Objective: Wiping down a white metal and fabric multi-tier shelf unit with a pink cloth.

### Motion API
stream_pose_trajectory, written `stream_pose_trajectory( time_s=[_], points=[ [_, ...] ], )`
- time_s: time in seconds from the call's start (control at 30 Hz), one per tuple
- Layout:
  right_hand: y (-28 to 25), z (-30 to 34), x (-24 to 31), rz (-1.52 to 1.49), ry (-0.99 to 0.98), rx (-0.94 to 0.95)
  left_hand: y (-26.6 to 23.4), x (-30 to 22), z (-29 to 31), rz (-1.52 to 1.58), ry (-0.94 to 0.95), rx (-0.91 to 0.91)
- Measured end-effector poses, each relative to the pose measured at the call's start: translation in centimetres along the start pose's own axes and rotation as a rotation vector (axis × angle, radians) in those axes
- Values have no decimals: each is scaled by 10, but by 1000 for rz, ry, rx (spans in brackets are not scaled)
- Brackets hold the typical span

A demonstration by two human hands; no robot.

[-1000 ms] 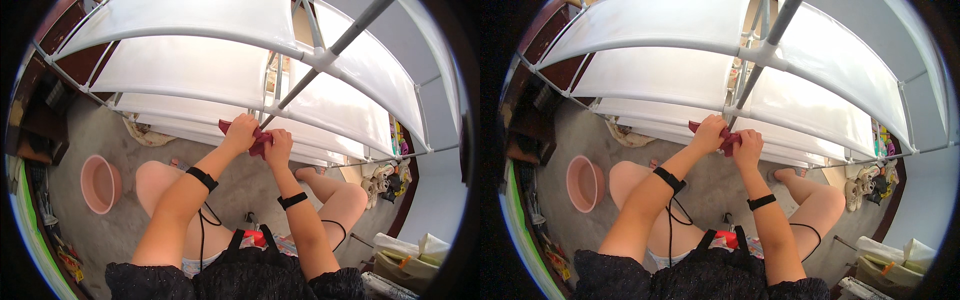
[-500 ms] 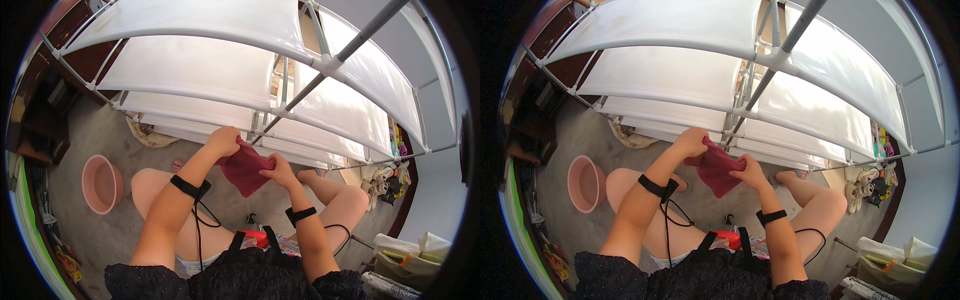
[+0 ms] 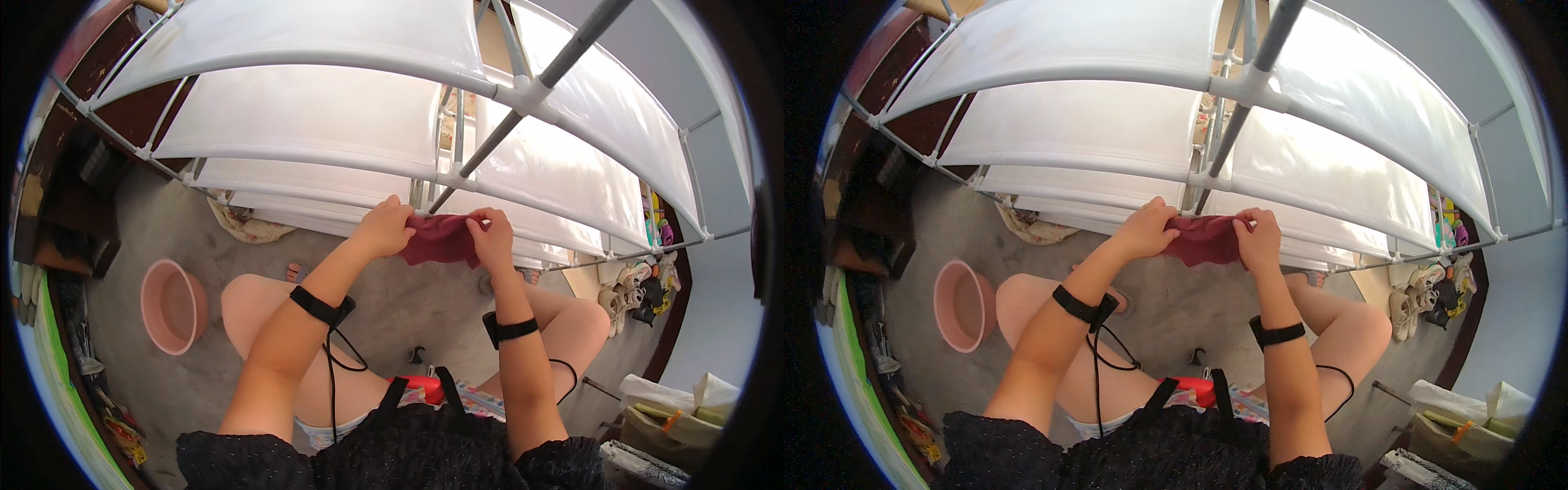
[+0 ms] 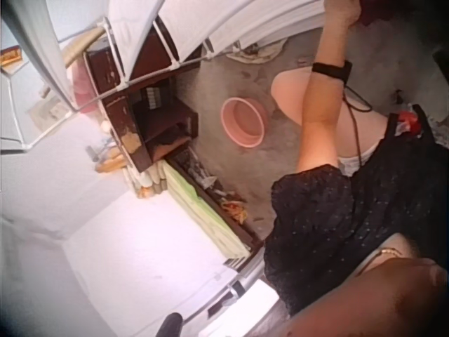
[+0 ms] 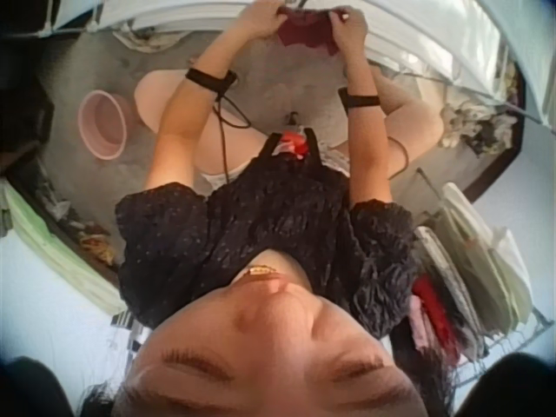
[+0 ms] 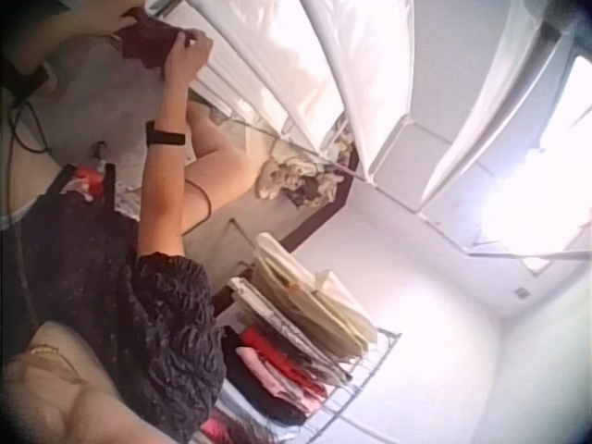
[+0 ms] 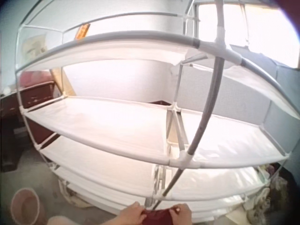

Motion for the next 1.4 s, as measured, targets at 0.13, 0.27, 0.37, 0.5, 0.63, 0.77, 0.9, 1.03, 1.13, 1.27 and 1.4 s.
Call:
stream_pose_trajectory(
  time_s=[0.13, 0.27, 0.37, 0.5, 0.63, 0.77, 0.9, 1.03, 1.13, 1.27, 1.4],
  points=[
    [23, -2, -1, -35, -44, -72, 13, 0, -12, 80, -182, -74],
    [32, -5, -7, -29, -37, -92, 14, 7, -18, 165, -214, -100],
    [28, -7, -12, 12, -1, -80, 6, -7, -23, 280, -424, 198],
    [28, -10, -12, -12, 12, -56, 10, 0, -24, 79, -336, 180],
    [30, -9, -11, -57, 59, -57, 9, 1, -20, -12, -146, -122],
    [28, -9, -15, -36, 34, -62, 20, -9, -22, 38, -207, -120],
    [33, -7, -9, -60, 37, -54, 29, 6, -21, 120, -292, -220],
    [30, -6, -12, -54, 48, -85, 28, -1, -28, 9, -323, -172],
    [33, -8, -7, -28, 35, -70, 25, 5, -38, 73, -411, -50],
    [39, -9, 0, -32, 28, -43, 26, 7, -44, 27, -515, -42],
    [40, -9, -6, 6, 31, -35, 25, -7, -50, -7, -591, 19]
  ],
)
Point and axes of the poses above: each hand's wrist, its own z-axis away from the middle knuckle, its own y-axis out of the palm, x = y × z, the point moved 4 cm from there along -z, towards the middle knuckle, and after that the axes turned 7 degrees about -y, right-handed, at the moved point
